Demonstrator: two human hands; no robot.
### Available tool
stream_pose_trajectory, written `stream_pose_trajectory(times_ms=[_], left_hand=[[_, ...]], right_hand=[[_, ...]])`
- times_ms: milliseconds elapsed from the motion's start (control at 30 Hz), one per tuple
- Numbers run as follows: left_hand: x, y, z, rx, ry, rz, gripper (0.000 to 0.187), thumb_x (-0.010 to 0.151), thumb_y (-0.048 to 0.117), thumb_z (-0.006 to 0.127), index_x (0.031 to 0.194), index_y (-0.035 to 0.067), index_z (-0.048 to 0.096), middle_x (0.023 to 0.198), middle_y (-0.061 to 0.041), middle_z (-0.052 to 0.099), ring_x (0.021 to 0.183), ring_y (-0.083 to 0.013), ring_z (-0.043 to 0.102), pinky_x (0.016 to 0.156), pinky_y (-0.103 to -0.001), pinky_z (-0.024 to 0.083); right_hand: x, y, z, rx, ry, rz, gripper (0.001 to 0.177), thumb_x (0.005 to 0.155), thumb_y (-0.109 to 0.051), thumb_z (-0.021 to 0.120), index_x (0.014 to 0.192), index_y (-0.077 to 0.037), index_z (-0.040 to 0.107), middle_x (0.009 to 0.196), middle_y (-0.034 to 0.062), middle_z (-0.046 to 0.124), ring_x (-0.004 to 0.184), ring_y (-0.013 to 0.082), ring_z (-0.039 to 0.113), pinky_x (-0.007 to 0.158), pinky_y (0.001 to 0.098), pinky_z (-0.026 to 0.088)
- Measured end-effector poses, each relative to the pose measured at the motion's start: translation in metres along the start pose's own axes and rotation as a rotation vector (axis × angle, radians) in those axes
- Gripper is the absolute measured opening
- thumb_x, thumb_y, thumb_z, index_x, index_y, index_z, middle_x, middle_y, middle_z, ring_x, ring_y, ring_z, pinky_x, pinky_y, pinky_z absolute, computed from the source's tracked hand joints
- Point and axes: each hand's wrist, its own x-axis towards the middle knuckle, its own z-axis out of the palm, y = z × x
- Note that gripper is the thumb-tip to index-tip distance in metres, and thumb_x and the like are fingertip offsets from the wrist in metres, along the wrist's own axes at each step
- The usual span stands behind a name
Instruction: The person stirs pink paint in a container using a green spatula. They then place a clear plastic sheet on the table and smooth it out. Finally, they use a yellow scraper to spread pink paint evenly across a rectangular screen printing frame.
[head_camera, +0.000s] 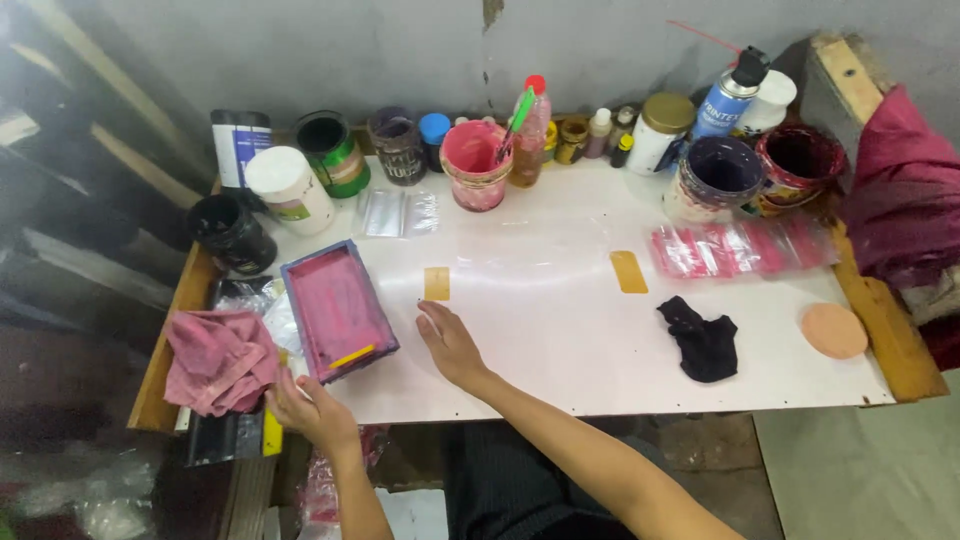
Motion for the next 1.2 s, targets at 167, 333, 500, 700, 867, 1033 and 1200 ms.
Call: stream_pose_trajectory(times_ms=[167,333,500,700,867,1033,1200], left_hand=[[0.000,0.024,-0.001,-0.149,-0.057,-0.211,0.056,0.107,0.045,0.031,0.147,0.012,0.052,0.162,-0.020,0.022,0.146,-0.0376,0.030,0.110,-0.055,0.036],[-0.003,0.016,0.006,-0.156,-0.084,-0.266,0.075,0.102,0.061,0.023,0.146,0.010,0.055,0.162,-0.014,0.026,0.139,-0.0369,0.043,0.105,-0.051,0.040],[-0.008,0.039,0.006,-0.159,-0.050,-0.325,0.055,0.106,0.046,0.028,0.145,0.018,0.054,0.160,-0.013,0.026,0.140,-0.0345,0.038,0.104,-0.050,0.043],[-0.034,0.059,0.018,-0.246,-0.022,-0.227,0.058,0.107,0.046,0.030,0.148,0.011,0.052,0.160,-0.011,0.026,0.146,-0.0298,0.034,0.112,-0.045,0.039],[-0.080,0.067,0.063,-0.316,-0.168,-0.075,0.051,0.110,0.035,0.029,0.148,0.009,0.048,0.158,-0.022,0.029,0.143,-0.0387,0.039,0.115,-0.053,0.035],[-0.129,0.118,0.112,-0.381,-0.383,-0.119,0.055,0.105,0.045,0.030,0.150,0.018,0.047,0.159,-0.018,0.028,0.151,-0.0324,0.026,0.119,-0.055,0.027],[-0.156,0.177,0.145,-0.404,-0.692,0.017,0.077,0.095,0.063,0.036,0.153,0.012,0.040,0.159,-0.011,0.039,0.155,-0.0284,0.010,0.118,-0.053,0.032]], right_hand=[[0.000,0.000,0.022,0.025,-0.125,-0.067,0.083,0.098,-0.066,0.021,0.157,-0.009,0.034,0.164,0.0139,0.035,0.152,0.0301,0.029,0.125,0.0454,0.019],[-0.009,-0.033,0.030,0.017,-0.242,-0.003,0.094,0.088,-0.076,0.010,0.161,-0.018,0.023,0.169,0.0100,0.025,0.157,0.0286,0.016,0.127,0.0445,0.008],[-0.014,-0.038,0.030,0.019,-0.248,-0.004,0.096,0.087,-0.076,0.008,0.163,-0.019,0.011,0.172,0.0077,0.014,0.161,0.0248,0.004,0.128,0.0436,0.003],[-0.038,-0.044,-0.003,0.068,-0.173,-0.109,0.090,0.090,-0.076,0.011,0.163,-0.023,0.010,0.174,0.0066,0.011,0.161,0.0267,0.004,0.128,0.0470,0.002],[-0.059,0.002,-0.053,0.048,0.071,-0.157,0.086,0.095,-0.073,0.013,0.162,-0.020,0.020,0.172,0.0072,0.020,0.160,0.0280,0.009,0.127,0.0498,0.006],[-0.084,0.044,-0.113,0.025,0.290,-0.115,0.079,0.098,-0.068,0.020,0.162,-0.022,0.020,0.172,0.0063,0.019,0.159,0.0264,0.014,0.127,0.0518,0.011],[-0.092,0.061,-0.176,0.139,0.519,0.071,0.079,0.096,-0.064,0.025,0.160,-0.018,0.026,0.170,0.0079,0.024,0.158,0.0264,0.019,0.127,0.0499,0.013]])
